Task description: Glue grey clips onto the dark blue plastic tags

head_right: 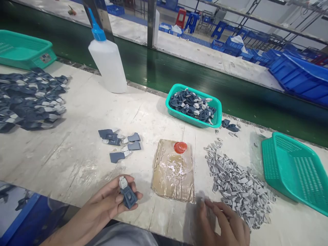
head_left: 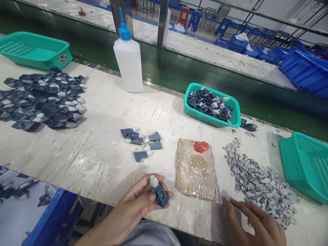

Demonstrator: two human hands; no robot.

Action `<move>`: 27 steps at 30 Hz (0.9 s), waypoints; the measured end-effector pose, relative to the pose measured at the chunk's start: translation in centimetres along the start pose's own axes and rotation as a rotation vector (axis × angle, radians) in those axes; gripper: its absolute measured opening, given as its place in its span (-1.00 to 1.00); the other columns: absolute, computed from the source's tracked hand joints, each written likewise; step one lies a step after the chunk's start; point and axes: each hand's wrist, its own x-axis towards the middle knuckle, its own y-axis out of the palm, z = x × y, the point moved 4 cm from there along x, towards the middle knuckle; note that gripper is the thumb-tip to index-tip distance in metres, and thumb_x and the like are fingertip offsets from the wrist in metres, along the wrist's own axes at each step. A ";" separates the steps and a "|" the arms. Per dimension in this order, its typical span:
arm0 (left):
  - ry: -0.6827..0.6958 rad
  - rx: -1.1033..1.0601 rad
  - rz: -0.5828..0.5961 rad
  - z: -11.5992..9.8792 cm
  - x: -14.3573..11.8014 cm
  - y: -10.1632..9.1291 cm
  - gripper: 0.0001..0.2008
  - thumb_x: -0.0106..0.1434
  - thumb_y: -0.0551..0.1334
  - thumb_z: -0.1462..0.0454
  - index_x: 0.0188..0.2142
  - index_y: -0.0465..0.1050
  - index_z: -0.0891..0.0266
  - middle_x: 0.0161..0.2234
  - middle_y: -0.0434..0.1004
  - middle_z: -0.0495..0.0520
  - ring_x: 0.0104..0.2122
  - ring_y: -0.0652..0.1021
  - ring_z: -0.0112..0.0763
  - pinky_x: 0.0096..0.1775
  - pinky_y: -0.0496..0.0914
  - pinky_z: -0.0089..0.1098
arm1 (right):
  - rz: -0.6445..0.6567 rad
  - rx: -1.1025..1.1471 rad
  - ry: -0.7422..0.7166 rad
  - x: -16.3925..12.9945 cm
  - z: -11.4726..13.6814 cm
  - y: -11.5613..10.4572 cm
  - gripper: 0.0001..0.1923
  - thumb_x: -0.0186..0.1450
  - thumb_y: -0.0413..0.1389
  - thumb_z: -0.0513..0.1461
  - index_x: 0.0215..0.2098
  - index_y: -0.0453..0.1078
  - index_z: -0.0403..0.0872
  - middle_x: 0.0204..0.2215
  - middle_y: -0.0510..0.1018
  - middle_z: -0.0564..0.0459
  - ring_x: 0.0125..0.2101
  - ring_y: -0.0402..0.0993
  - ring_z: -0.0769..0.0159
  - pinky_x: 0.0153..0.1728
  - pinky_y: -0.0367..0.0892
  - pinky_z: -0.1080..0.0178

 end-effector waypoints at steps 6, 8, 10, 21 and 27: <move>0.024 0.000 0.033 0.0 0.6 -0.3 -0.80 0.10 0.33 0.30 -0.23 0.52 0.12 -0.31 0.57 0.01 -0.17 0.54 -0.27 -0.16 0.39 -0.35 | 0.001 0.202 -0.072 5.8 2.8 1.0 -0.90 0.19 0.15 -0.25 -0.32 0.38 -0.11 -0.36 0.42 -0.03 -0.33 0.33 0.28 -0.25 0.18 0.15; 0.039 -0.007 0.022 -0.1 0.6 -0.3 -0.80 0.08 0.34 0.31 -0.25 0.53 0.13 -0.32 0.55 0.00 -0.19 0.55 -0.29 -0.17 0.40 -0.36 | 0.037 0.208 -0.125 7.2 3.6 2.2 -0.92 0.20 0.14 -0.26 -0.33 0.37 -0.10 -0.35 0.42 -0.02 -0.30 0.29 0.28 -0.23 0.16 0.14; 0.039 -0.023 -0.005 -0.2 0.5 -0.4 -0.79 0.07 0.35 0.32 -0.25 0.53 0.13 -0.32 0.55 0.00 -0.20 0.55 -0.29 -0.17 0.41 -0.34 | 0.067 0.203 -0.160 7.9 3.9 3.4 -0.94 0.20 0.12 -0.26 -0.33 0.37 -0.08 -0.33 0.42 -0.01 -0.28 0.23 0.27 -0.23 0.14 0.15; 0.032 -0.076 0.019 -0.3 0.5 -0.4 -0.78 0.06 0.35 0.33 -0.24 0.54 0.13 -0.31 0.53 0.02 -0.21 0.55 -0.28 -0.20 0.43 -0.36 | 0.173 0.196 -0.216 8.3 3.7 5.4 -0.91 0.23 0.08 -0.24 -0.38 0.39 -0.10 -0.32 0.41 -0.01 -0.26 0.15 0.24 -0.26 0.16 0.16; 0.043 -0.090 0.056 -0.1 0.7 -0.6 -0.77 0.08 0.34 0.34 -0.22 0.53 0.13 -0.30 0.52 0.02 -0.20 0.54 -0.29 -0.19 0.43 -0.35 | 0.167 0.202 -0.245 8.4 3.8 5.6 -0.92 0.22 0.09 -0.25 -0.37 0.39 -0.11 -0.31 0.41 -0.02 -0.27 0.16 0.24 -0.25 0.16 0.17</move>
